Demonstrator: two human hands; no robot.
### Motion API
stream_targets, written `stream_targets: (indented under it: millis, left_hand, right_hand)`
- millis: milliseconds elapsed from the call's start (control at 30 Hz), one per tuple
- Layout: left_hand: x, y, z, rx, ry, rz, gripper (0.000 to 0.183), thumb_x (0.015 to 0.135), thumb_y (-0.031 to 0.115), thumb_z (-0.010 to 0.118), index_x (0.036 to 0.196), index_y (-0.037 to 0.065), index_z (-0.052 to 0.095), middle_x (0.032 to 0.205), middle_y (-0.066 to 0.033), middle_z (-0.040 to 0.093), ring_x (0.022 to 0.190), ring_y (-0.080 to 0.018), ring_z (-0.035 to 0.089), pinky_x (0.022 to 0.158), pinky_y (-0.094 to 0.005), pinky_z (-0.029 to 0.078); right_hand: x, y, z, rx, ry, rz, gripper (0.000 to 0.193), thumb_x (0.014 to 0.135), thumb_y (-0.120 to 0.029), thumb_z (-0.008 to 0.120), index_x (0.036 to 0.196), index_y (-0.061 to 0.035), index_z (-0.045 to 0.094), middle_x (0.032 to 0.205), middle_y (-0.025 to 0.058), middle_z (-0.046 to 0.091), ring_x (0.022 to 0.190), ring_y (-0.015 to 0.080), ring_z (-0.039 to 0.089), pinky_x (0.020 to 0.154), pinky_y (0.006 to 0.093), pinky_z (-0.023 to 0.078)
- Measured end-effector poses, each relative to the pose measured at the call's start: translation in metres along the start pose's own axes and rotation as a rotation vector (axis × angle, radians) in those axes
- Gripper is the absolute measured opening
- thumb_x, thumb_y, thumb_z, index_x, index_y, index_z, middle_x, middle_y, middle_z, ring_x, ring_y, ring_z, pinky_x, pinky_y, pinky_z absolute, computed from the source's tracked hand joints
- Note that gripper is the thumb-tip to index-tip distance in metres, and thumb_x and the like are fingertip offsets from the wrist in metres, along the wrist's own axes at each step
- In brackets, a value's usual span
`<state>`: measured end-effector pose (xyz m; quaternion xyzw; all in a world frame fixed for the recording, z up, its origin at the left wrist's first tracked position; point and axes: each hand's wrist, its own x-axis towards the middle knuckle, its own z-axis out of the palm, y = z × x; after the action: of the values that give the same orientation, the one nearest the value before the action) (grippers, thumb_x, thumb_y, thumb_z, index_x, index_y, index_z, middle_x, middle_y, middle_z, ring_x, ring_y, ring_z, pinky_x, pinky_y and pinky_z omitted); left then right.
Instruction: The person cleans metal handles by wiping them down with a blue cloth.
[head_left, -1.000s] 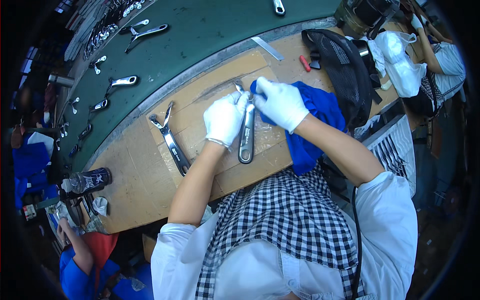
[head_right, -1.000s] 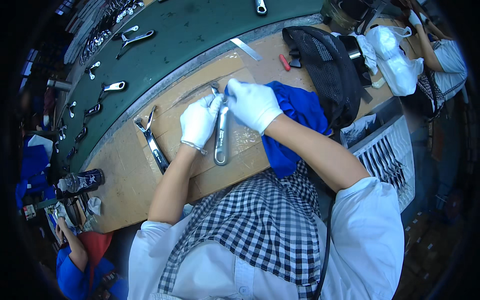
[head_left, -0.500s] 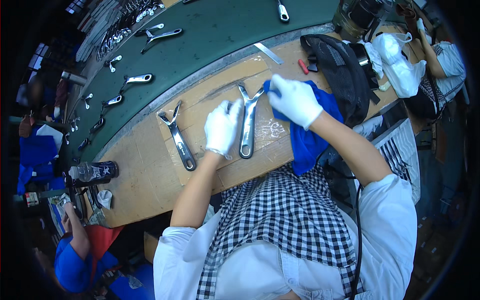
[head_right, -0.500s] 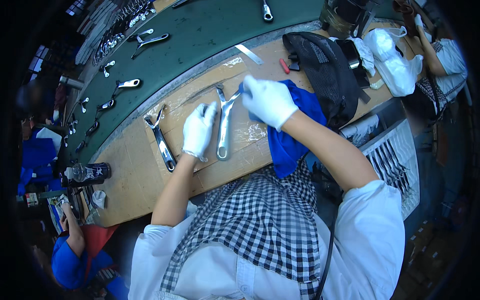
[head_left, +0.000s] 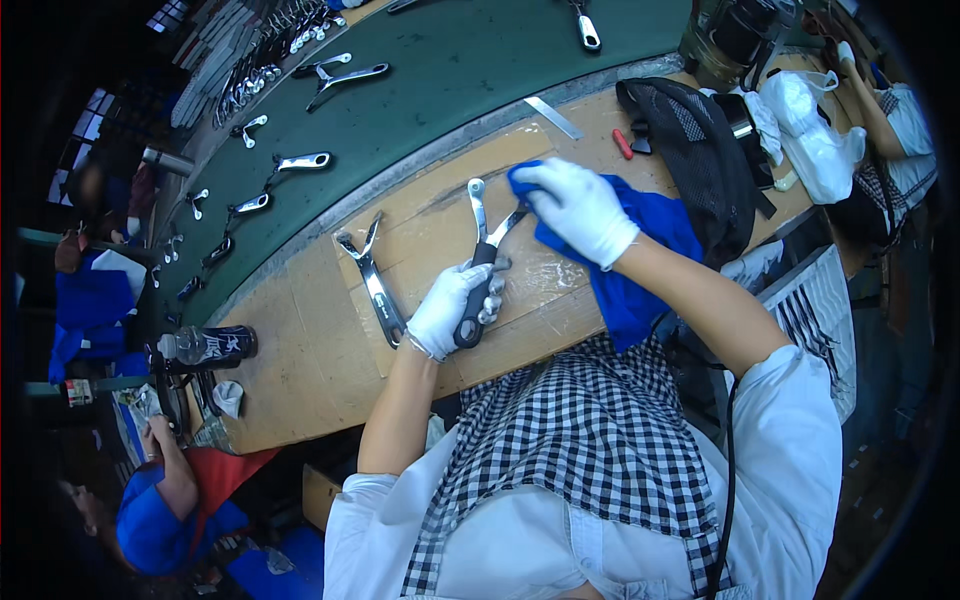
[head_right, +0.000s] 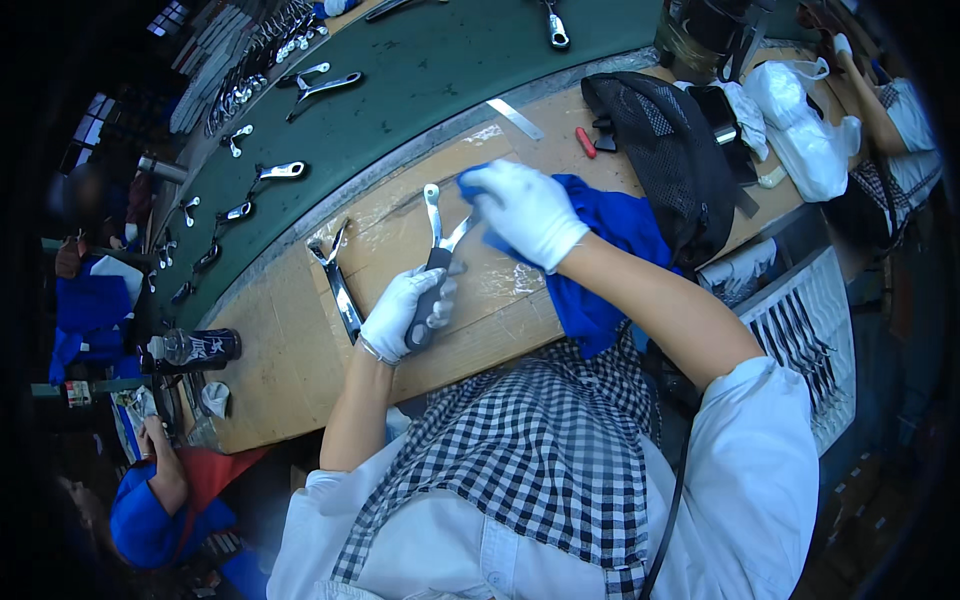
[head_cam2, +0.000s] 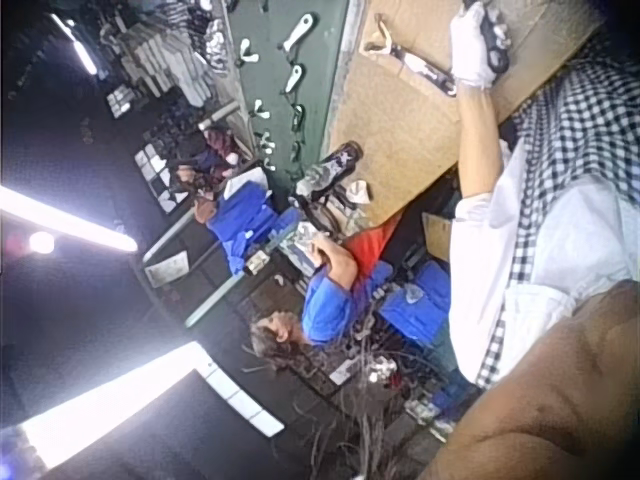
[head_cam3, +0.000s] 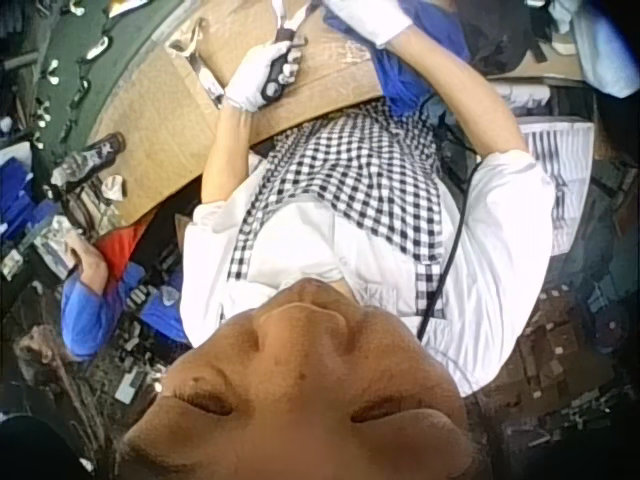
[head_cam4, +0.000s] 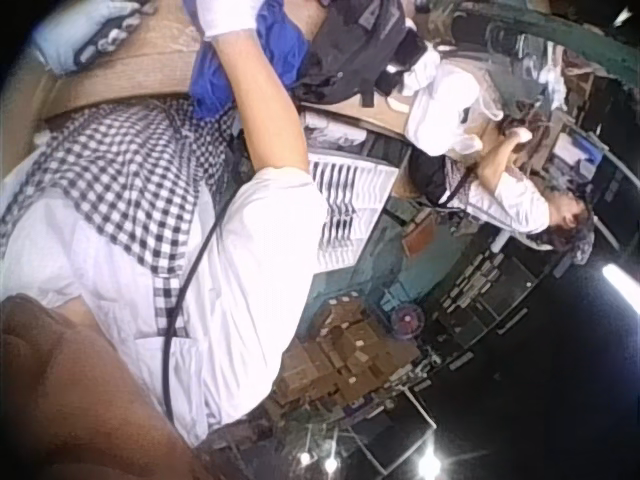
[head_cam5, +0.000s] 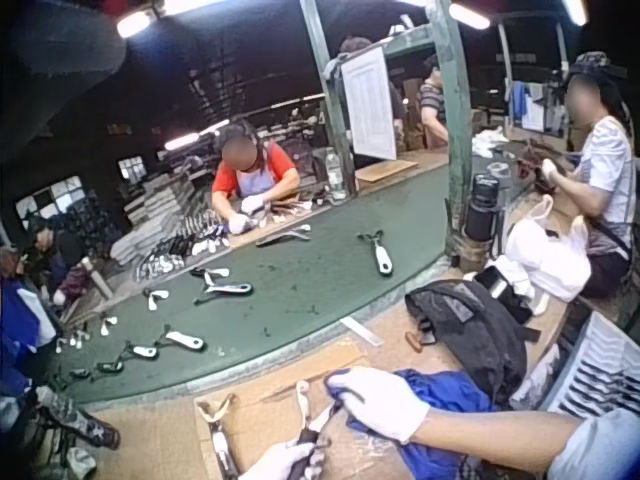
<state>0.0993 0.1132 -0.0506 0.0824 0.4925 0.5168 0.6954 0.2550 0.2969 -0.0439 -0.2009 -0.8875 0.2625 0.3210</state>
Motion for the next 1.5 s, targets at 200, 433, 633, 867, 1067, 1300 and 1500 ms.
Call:
stream_targets:
  millis: [200,433,633,867,1067,1300,1500]
  left_hand:
    - [0.003,0.013,0.013,0.224,0.137,-0.046,0.018,0.102,0.021,0.055,0.107,0.005,0.057,0.077,0.0009,0.052,0.055,-0.0071,0.048,0.046,-0.0215,0.039]
    - [0.004,0.026,0.005,0.391,0.092,-0.046,0.023,0.103,0.026,0.056,0.108,0.003,0.057,0.070,0.0028,0.052,0.051,-0.0065,0.048,0.044,-0.0224,0.040]
    - [-0.002,0.018,0.009,0.853,0.265,0.046,0.030,0.101,0.033,0.058,0.098,0.004,0.063,0.066,0.0009,0.053,0.047,-0.0099,0.051,0.044,-0.0266,0.042]
    - [0.003,0.004,0.014,1.685,0.636,0.571,0.031,0.088,0.033,0.070,0.092,0.003,0.064,0.092,-0.0158,0.063,0.084,-0.0329,0.065,0.075,-0.0446,0.053]
    - [0.005,-0.001,0.017,1.774,0.608,0.693,0.027,0.086,0.030,0.071,0.088,0.005,0.061,0.088,-0.0151,0.061,0.085,-0.0341,0.063,0.074,-0.0455,0.052]
    - [0.003,-0.004,0.012,1.772,0.605,0.742,0.027,0.086,0.029,0.071,0.093,0.006,0.060,0.087,-0.0143,0.061,0.083,-0.0338,0.063,0.073,-0.0451,0.052]
    - [0.004,0.027,0.014,1.585,0.423,0.403,0.040,0.087,0.034,0.072,0.112,0.004,0.063,0.101,-0.0184,0.068,0.097,-0.0380,0.066,0.085,-0.0474,0.052]
  right_hand:
    - [0.002,-0.016,0.052,-0.163,-0.240,-0.124,0.014,0.084,-0.017,0.065,0.097,-0.0177,0.067,0.090,0.0060,0.066,0.082,0.0271,0.068,0.069,0.0419,0.055]
    - [-0.008,-0.023,0.044,-0.293,-0.300,-0.182,0.023,0.085,-0.013,0.060,0.108,-0.0141,0.063,0.093,0.0075,0.064,0.081,0.0268,0.068,0.067,0.0400,0.056]
    - [-0.024,0.006,-0.006,-0.183,-0.342,-0.031,0.020,0.086,-0.012,0.063,0.105,-0.0079,0.070,0.095,0.0118,0.069,0.088,0.0298,0.069,0.077,0.0411,0.056]
    - [-0.011,-0.014,-0.002,0.287,-0.178,0.318,0.035,0.088,-0.023,0.068,0.117,-0.0039,0.069,0.106,0.0233,0.070,0.098,0.0361,0.069,0.088,0.0402,0.055]
    - [-0.017,-0.018,-0.001,-0.283,-0.382,-0.157,0.011,0.087,-0.014,0.059,0.098,-0.0129,0.061,0.086,0.0090,0.064,0.078,0.0306,0.069,0.068,0.0433,0.057]
    - [0.005,-0.042,-0.018,-0.298,-0.140,-0.253,0.019,0.083,-0.011,0.060,0.102,-0.0108,0.061,0.079,0.0074,0.064,0.075,0.0278,0.069,0.064,0.0406,0.056]
    - [0.009,-0.019,-0.012,-0.406,-0.178,-0.105,0.017,0.084,-0.012,0.059,0.101,-0.0120,0.057,0.082,0.0084,0.064,0.076,0.0290,0.068,0.063,0.0440,0.055]
